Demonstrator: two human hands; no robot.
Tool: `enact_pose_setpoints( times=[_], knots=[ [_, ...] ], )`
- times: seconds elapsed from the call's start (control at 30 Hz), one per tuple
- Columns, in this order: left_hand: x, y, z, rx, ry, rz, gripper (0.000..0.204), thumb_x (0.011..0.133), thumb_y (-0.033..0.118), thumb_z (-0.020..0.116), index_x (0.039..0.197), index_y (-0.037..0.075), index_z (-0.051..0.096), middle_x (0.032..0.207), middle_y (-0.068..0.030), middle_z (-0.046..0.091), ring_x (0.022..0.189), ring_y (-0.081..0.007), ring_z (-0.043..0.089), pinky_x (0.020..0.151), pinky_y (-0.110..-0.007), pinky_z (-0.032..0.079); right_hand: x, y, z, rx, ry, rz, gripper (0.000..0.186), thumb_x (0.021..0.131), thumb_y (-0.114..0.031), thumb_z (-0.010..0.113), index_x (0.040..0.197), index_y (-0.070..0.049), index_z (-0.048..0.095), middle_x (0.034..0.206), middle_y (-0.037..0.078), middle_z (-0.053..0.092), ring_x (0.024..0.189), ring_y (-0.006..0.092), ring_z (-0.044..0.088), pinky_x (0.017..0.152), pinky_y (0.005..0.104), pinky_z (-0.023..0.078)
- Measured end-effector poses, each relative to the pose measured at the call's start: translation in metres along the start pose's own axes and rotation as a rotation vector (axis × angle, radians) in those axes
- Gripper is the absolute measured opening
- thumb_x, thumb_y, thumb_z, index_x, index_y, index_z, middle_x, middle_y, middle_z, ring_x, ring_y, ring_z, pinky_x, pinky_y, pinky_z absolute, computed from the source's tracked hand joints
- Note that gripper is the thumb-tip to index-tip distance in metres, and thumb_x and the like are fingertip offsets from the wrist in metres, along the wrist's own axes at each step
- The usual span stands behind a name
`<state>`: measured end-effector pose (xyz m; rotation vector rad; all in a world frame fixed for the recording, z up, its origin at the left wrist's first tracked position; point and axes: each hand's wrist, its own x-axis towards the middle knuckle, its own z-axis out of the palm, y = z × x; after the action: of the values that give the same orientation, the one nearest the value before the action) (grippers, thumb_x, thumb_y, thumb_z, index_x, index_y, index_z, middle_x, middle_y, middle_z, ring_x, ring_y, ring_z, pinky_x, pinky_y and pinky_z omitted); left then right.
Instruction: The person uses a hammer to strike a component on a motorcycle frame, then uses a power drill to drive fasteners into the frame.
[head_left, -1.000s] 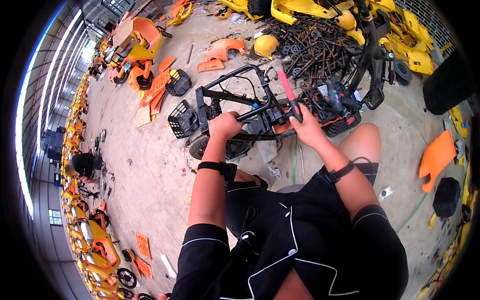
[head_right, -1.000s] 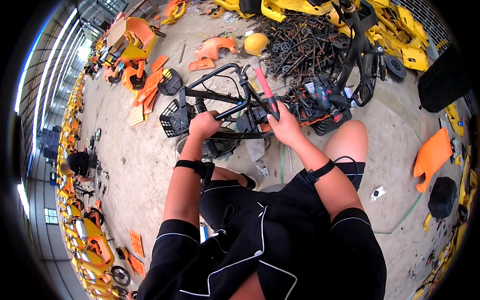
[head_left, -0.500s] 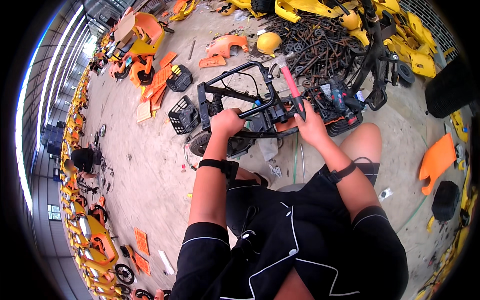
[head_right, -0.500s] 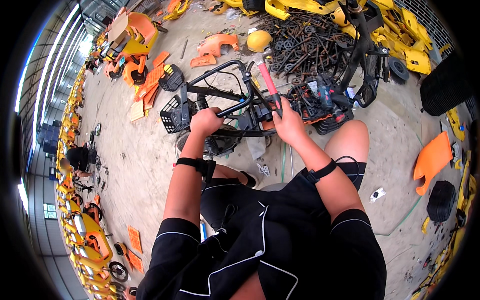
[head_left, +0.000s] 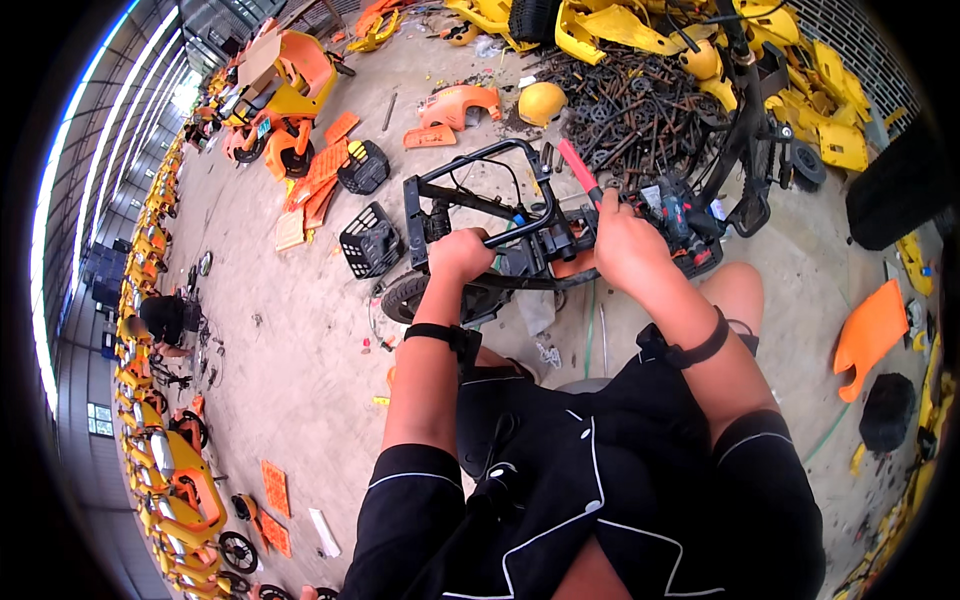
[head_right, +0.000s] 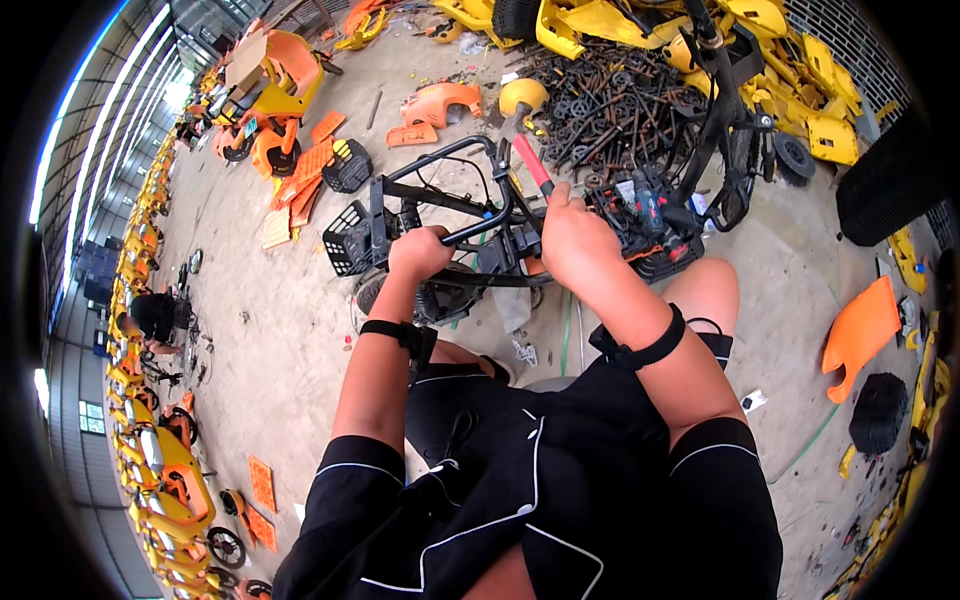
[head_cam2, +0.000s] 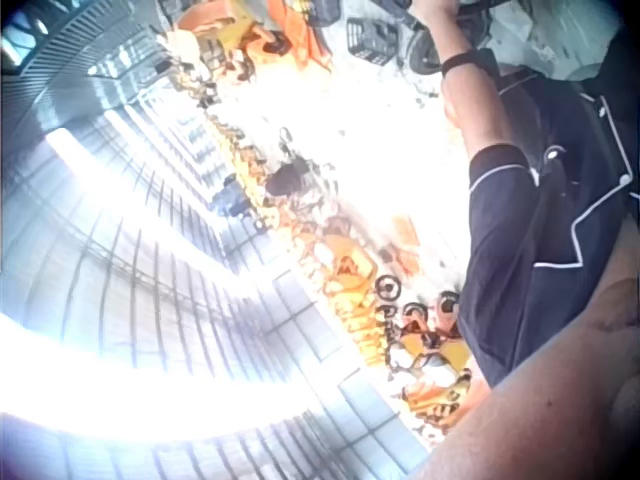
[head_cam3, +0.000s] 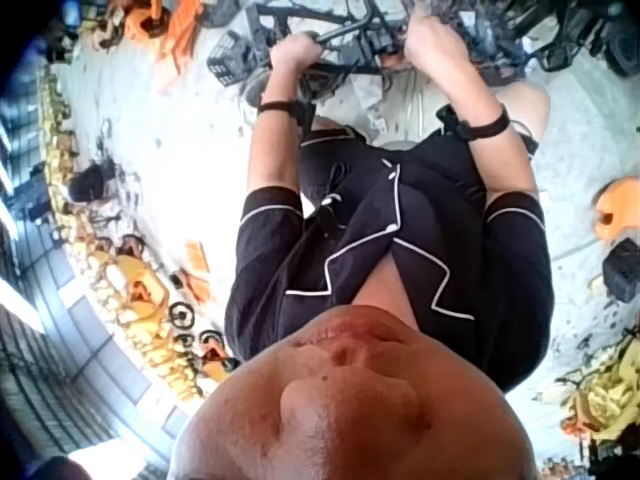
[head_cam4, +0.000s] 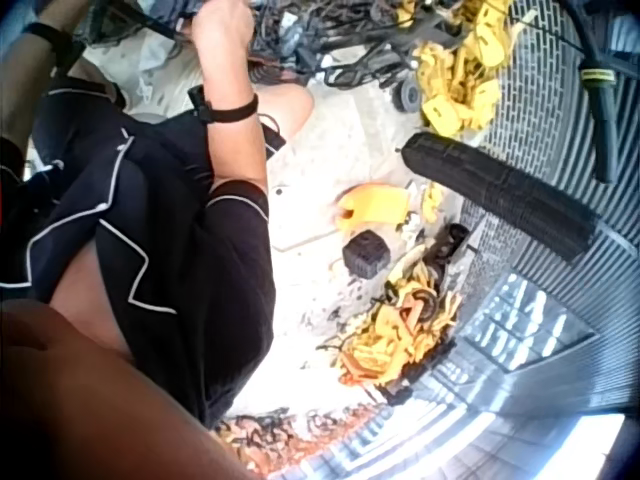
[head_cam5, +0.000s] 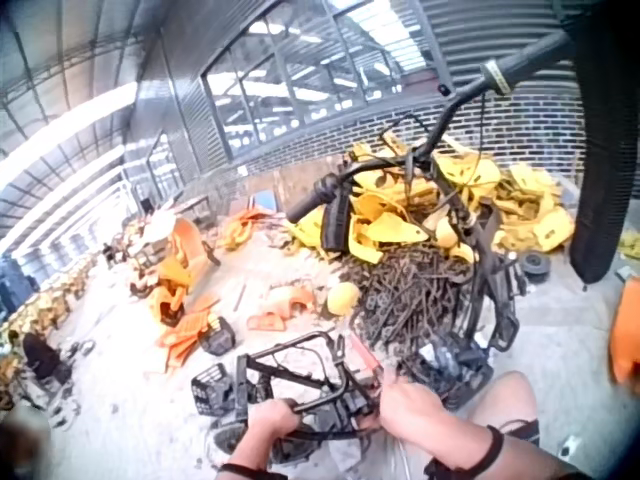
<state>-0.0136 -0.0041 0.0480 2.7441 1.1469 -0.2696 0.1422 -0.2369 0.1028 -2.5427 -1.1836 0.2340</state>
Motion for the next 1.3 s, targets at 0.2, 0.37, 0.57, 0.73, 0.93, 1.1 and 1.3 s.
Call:
enact_pose_setpoints(
  times=[0.2,0.37,0.57,0.73,0.93,1.1,1.3],
  knots=[
    [0.002,-0.005,0.005,0.01,0.017,0.014,0.034,0.083,0.037,0.065,0.112,0.022,0.077,0.109,-0.0112,0.076,0.104,-0.0324,0.072,0.091,-0.044,0.057,-0.001,-0.028,-0.015,-0.193,0.027,-0.088,0.075,0.086,-0.007,0.066,0.149,0.017,0.032,0.114,0.028,0.066,0.089,0.0369,0.075,0.073,0.0421,0.062],
    [-0.003,-0.005,0.001,-0.015,0.018,0.022,0.034,0.083,0.035,0.065,0.112,0.023,0.077,0.111,-0.0103,0.076,0.105,-0.0315,0.072,0.091,-0.044,0.057,0.008,-0.051,-0.023,-0.293,0.056,-0.119,0.064,0.09,-0.006,0.058,0.146,0.017,0.039,0.105,0.025,0.07,0.088,0.0382,0.074,0.076,0.0447,0.061],
    [-0.01,-0.01,0.001,-0.036,0.054,0.031,0.032,0.083,0.032,0.063,0.11,0.022,0.078,0.108,-0.0109,0.076,0.103,-0.0319,0.072,0.09,-0.044,0.057,0.015,-0.062,-0.041,-0.504,0.007,-0.212,0.054,0.093,-0.009,0.054,0.141,0.014,0.048,0.094,0.022,0.074,0.086,0.0356,0.075,0.075,0.0461,0.06],
    [-0.004,-0.011,0.007,-0.041,0.055,0.035,0.032,0.084,0.034,0.063,0.112,0.024,0.077,0.107,-0.0106,0.077,0.102,-0.0319,0.073,0.089,-0.044,0.057,0.011,-0.094,-0.111,-0.602,-0.12,-0.382,0.025,0.086,-0.008,0.063,0.108,0.004,0.068,0.093,0.02,0.075,0.087,0.0354,0.075,0.077,0.0452,0.06],
    [-0.008,-0.015,0.005,-0.062,0.087,0.06,0.031,0.084,0.033,0.063,0.11,0.022,0.078,0.106,-0.0112,0.077,0.1,-0.032,0.073,0.088,-0.044,0.058,0.015,-0.118,-0.117,-0.604,-0.051,-0.428,0.02,0.085,-0.007,0.064,0.102,0.0,0.074,0.095,0.019,0.076,0.088,0.0332,0.075,0.076,0.0434,0.061],
    [-0.006,-0.02,0.015,-0.078,0.135,0.087,0.032,0.082,0.032,0.066,0.109,0.02,0.077,0.102,-0.0109,0.077,0.099,-0.0315,0.073,0.086,-0.044,0.057,0.008,-0.1,-0.105,-0.652,-0.079,-0.414,0.029,0.085,-0.006,0.062,0.111,0.003,0.068,0.091,0.019,0.075,0.085,0.0357,0.075,0.075,0.045,0.061],
    [-0.005,-0.022,0.017,-0.087,0.146,0.09,0.029,0.081,0.031,0.066,0.105,0.018,0.076,0.101,-0.0106,0.077,0.099,-0.0308,0.072,0.085,-0.044,0.057,-0.001,-0.101,-0.107,-0.69,-0.109,-0.401,0.018,0.085,-0.006,0.062,0.094,0.001,0.075,0.095,0.017,0.076,0.087,0.036,0.075,0.077,0.044,0.061]
  ],
)
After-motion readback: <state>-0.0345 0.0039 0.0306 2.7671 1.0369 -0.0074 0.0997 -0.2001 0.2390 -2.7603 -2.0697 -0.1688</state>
